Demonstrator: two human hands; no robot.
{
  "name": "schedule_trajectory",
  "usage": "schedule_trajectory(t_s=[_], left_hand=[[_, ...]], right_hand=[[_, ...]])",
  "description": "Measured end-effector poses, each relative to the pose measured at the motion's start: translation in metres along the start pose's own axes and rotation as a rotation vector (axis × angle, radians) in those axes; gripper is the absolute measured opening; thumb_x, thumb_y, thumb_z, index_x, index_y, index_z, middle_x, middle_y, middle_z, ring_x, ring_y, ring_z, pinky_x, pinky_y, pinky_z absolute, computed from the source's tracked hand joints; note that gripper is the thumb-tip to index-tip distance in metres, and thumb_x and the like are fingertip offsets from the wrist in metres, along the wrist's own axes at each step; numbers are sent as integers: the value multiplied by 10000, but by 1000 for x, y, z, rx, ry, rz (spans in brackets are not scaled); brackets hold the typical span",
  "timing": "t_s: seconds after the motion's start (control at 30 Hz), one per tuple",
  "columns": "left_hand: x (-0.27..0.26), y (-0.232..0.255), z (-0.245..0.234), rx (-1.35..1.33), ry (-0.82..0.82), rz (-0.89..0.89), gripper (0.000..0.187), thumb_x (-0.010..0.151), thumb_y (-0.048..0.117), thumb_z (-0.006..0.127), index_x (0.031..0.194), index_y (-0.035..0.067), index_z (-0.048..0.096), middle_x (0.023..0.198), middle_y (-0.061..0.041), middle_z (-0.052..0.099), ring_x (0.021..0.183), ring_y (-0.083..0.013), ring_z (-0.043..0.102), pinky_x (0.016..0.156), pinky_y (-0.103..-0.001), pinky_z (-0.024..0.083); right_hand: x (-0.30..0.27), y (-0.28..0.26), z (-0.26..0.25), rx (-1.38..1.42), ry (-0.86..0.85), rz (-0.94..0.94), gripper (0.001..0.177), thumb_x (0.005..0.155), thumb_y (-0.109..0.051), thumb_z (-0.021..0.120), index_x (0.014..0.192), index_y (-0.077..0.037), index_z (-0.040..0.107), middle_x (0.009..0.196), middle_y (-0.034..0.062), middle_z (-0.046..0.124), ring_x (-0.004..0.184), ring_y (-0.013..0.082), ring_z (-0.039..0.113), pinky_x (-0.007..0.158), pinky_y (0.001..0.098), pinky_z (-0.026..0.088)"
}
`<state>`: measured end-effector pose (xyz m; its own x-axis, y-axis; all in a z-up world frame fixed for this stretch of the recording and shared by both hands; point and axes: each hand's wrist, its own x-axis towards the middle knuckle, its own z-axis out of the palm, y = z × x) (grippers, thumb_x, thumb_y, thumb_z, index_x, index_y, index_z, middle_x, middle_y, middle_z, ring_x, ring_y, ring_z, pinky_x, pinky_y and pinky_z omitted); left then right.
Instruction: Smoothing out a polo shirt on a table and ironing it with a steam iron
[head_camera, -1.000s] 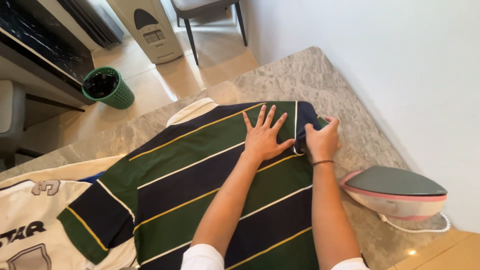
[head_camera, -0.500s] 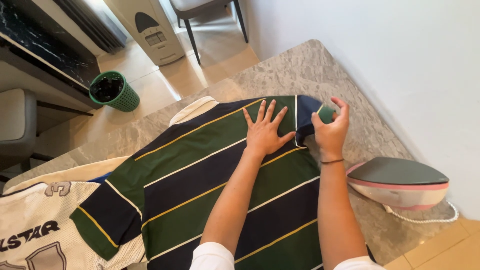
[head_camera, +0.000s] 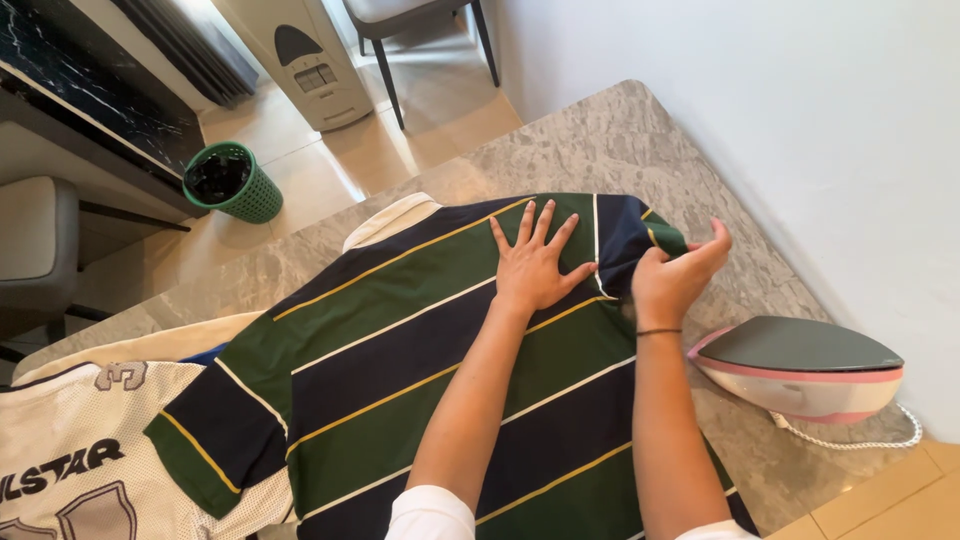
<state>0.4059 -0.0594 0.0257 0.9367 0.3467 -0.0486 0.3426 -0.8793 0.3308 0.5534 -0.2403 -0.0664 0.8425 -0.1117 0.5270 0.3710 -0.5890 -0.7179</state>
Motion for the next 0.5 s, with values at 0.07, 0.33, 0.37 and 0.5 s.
schedule_trajectory(t_s=[0.07,0.33,0.37,0.5], left_hand=[[0,0,2,5,10,10,865,982,800,499,1724,367,393,1848,-63,277,1732,-343,148,1269,-867,23],[4,-5,11,36,17,28,989,914,853,540,1745,350,357,1850,-64,283,1731,-346,155,1264,-880,4],[4,-5,12,53,11,22,1018,893,865,550,1746,347,353,1852,-64,275,1732,-341,152,1271,-877,6],[3,-4,10,44,26,14,1033,880,811,610,1748,314,348,1840,-89,289,1729,-317,183,1290,-858,5]], right_hand=[[-2,-39,-17,-114,32,-40,909,669,-36,632,1562,-149,504,1334,89,515,1089,332,608,1028,496,515],[4,-85,3,-62,-192,-554,497,757,-33,619,1192,-181,808,1157,67,709,1131,359,691,982,503,526],[1,-78,12,-198,-412,-435,509,874,-213,618,1365,-191,752,1405,111,651,1341,408,582,1094,657,405],[2,-61,22,-495,-758,-248,694,1058,-540,507,1722,-339,464,1821,108,390,1679,466,268,1264,833,87]])
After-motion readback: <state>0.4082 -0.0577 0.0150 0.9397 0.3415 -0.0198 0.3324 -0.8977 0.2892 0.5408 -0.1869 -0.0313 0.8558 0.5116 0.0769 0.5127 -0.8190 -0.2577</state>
